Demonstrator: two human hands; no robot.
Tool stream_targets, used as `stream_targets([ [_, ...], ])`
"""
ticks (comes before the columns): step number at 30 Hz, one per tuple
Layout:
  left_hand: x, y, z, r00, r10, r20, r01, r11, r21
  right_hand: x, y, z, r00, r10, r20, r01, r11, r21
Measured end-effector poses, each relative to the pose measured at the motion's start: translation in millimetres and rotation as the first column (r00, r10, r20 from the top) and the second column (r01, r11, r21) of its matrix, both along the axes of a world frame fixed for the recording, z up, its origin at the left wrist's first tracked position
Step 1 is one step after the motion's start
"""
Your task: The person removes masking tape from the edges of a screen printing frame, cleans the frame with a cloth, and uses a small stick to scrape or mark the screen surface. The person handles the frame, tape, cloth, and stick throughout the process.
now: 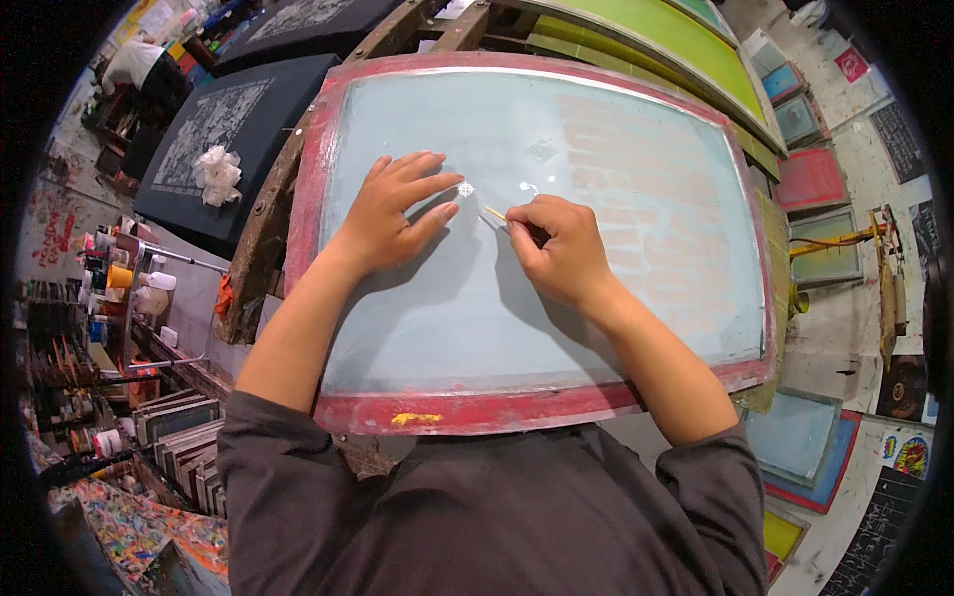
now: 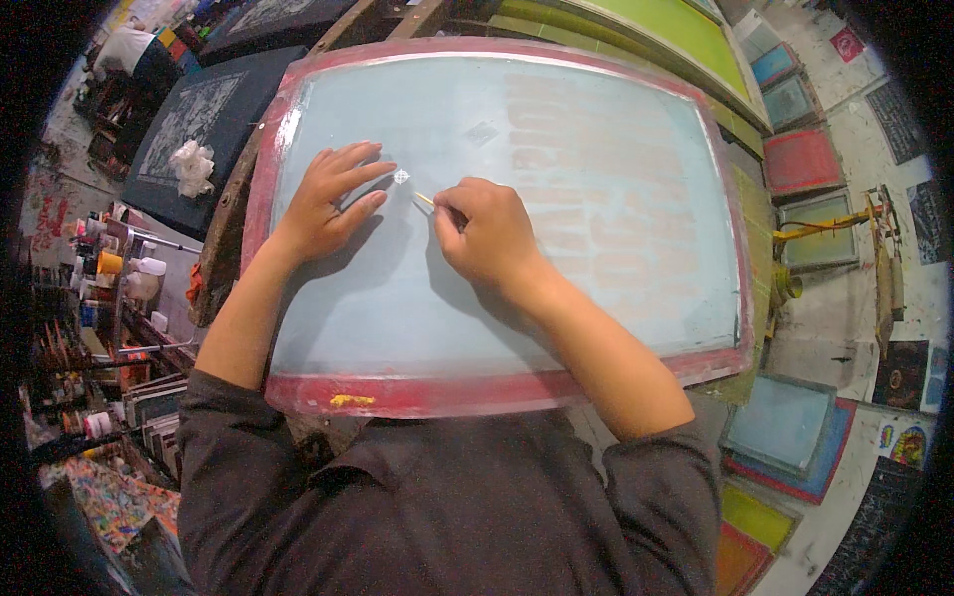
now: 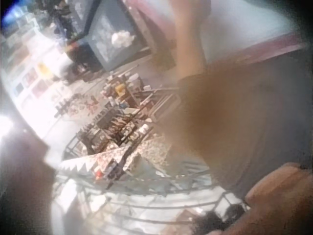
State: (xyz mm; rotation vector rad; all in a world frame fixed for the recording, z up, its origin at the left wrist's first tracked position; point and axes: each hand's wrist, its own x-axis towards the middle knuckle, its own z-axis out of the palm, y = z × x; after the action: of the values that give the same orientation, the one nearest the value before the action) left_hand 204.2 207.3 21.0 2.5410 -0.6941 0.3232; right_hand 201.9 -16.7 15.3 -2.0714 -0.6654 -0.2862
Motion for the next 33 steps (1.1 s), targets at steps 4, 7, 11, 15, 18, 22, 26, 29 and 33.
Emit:
stream_targets([
  [4, 0.7, -0.6, 0.5, 0.997, -0.07, -0.025, 0.07, 0.998, 0.0, -3.4, 1.0, -6.2, 0.999, -0.02, 0.026, 0.018, 0.999, 0.051],
  [7, 1.6, -0.3, -1.2, 0.996, -0.081, -0.045, 0.082, 0.996, 0.02, -3.2, 1.4, -8.6, 1.0, -0.016, 0.021, 0.015, 0.999, 0.051],
  [11, 2.5, 0.5, -3.5, 0.996, -0.075, -0.05, 0.077, 0.996, 0.04, -3.1, 2.6, -7.0, 1.0, -0.013, 0.015, 0.013, 1.0, 0.014],
  [15, 1.1, 0.3, -3.7, 0.997, -0.071, -0.032, 0.072, 0.996, 0.043, -4.9, 4.1, -4.0, 0.999, -0.028, -0.036, 0.028, 1.0, -0.011],
  [18, 2.2, 0.8, -3.4, 0.996, -0.085, -0.022, 0.086, 0.996, 0.025, -4.7, 4.3, -4.2, 1.0, -0.022, -0.02, 0.022, 1.0, 0.004],
  [22, 2.1, 0.2, -2.6, 0.996, -0.089, -0.009, 0.09, 0.996, 0.026, -3.3, 3.7, -6.1, 1.0, 0.004, 0.02, -0.005, 1.0, 0.023],
  [26, 3.4, -0.3, -5.5, 0.996, -0.092, 0.019, 0.092, 0.995, 0.037, -2.7, 4.0, -7.0, 0.999, 0.004, 0.036, -0.004, 1.0, 0.002],
  [29, 2.6, -0.4, -5.3, 0.997, -0.079, 0.016, 0.078, 0.996, 0.04, -3.4, 5.7, -6.1, 1.0, 0.005, 0.02, -0.006, 1.0, 0.021],
  [33, 3.2, -0.2, -4.8, 0.997, -0.082, 0.009, 0.082, 0.996, 0.04, -3.0, 6.1, -6.9, 1.0, 0.0, 0.031, 0.0, 1.0, -0.004],
])
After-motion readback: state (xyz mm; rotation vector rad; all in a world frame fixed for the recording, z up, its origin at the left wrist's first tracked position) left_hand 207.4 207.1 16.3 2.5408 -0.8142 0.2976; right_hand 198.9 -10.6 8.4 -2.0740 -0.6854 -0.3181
